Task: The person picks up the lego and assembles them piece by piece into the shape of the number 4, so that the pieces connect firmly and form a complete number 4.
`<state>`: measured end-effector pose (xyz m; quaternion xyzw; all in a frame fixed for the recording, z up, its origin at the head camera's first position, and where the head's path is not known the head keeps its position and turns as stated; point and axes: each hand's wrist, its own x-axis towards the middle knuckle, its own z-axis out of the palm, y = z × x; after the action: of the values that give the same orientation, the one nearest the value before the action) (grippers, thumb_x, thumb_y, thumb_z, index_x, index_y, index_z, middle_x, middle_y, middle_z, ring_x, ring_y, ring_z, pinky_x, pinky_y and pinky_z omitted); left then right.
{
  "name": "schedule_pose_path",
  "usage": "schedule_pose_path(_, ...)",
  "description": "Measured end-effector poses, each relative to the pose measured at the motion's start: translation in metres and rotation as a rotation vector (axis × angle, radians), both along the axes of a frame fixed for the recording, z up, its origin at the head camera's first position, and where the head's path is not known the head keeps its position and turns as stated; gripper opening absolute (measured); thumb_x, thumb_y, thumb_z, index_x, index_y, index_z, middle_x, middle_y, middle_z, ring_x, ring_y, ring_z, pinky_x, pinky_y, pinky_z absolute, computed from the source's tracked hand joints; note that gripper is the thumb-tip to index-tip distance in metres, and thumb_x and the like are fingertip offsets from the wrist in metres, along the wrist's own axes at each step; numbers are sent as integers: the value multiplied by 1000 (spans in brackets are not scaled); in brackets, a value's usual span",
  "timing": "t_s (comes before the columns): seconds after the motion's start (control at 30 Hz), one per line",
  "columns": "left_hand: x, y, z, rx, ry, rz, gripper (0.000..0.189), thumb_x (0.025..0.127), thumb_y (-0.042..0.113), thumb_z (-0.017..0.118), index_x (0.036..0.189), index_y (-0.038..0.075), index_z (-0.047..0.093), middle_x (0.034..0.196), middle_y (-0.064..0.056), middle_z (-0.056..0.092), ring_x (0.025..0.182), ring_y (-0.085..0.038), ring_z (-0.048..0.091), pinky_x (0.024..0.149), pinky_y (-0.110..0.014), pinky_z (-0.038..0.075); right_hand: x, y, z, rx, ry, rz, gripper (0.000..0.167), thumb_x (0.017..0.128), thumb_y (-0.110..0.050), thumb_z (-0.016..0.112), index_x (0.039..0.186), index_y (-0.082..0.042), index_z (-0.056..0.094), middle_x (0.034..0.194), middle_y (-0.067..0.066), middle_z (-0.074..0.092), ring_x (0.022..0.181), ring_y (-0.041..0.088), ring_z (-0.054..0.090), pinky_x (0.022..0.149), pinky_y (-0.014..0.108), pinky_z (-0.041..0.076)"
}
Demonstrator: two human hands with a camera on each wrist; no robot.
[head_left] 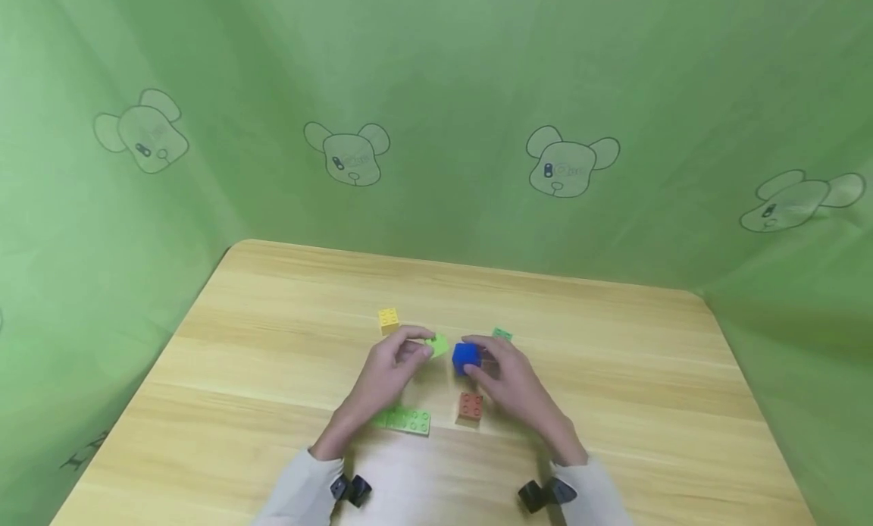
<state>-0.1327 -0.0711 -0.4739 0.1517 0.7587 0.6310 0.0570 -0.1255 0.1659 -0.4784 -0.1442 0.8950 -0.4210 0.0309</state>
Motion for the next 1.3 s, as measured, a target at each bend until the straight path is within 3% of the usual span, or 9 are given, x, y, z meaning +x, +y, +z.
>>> schedule_pose_path(0.1,-1,3,6,35,86,-9,30,106,18,62,134,8,63,125,-10,70,110,-31,70,97,-41,59,6,-5,10,-138,-52,22,52,96,-11,76,143,-4,57,124,17,66,112,34,69,95,39,60)
schedule_pose_path(0.23,-1,8,11,11,192,-58,32,107,16,61,137,8,63,136,-6,66,113,-20,68,101,-35,56,14,-11,18,-295,-100,32,51,98,-13,73,144,-1,54,119,19,68,104,31,73,88,30,61)
schedule_pose_path(0.5,1,6,11,-39,251,-136,35,106,18,62,139,7,63,142,-4,63,118,-20,64,96,-36,58,23,-16,19,-360,-63,-23,44,100,-11,71,141,-5,56,115,15,72,99,25,74,87,29,62)
schedule_pose_path(0.63,1,4,9,-63,291,-205,60,92,17,80,146,6,56,148,-6,57,119,-24,62,97,-41,58,26,-16,18,-375,-56,-18,46,100,-13,70,143,-6,54,116,15,72,99,23,75,87,29,62)
schedule_pose_path(0.73,2,3,7,-126,382,-237,85,79,17,92,151,7,49,152,-7,52,124,-24,59,99,-44,57,27,-16,17,-394,-55,-10,48,101,-13,69,146,-6,51,117,16,71,100,21,75,86,29,62)
schedule_pose_path(0.83,3,5,6,-204,506,-222,93,74,18,96,152,7,46,152,-8,50,133,-24,54,107,-41,52,28,-17,17,-422,-57,-4,50,102,-11,67,149,-7,49,116,16,70,100,20,75,86,30,62)
schedule_pose_path(0.97,4,7,7,-267,643,-165,87,74,12,96,147,4,50,146,-11,56,136,-26,53,116,-37,43,30,-19,17,-461,-44,22,52,102,-6,66,150,-6,47,115,19,69,99,21,75,86,32,62)
schedule_pose_path(1.1,4,8,9,-302,692,-124,79,74,10,95,142,3,55,140,-11,62,131,-25,57,116,-36,44,32,-21,17,-481,-27,48,50,101,-3,65,149,-4,48,115,20,70,98,21,75,85,32,63)
schedule_pose_path(1.3,6,6,11,-334,697,-96,73,74,19,96,137,6,60,135,-7,67,127,-22,60,113,-40,46,33,-21,16,-493,-13,68,46,102,-3,65,146,-5,50,114,19,71,97,21,75,83,33,63)
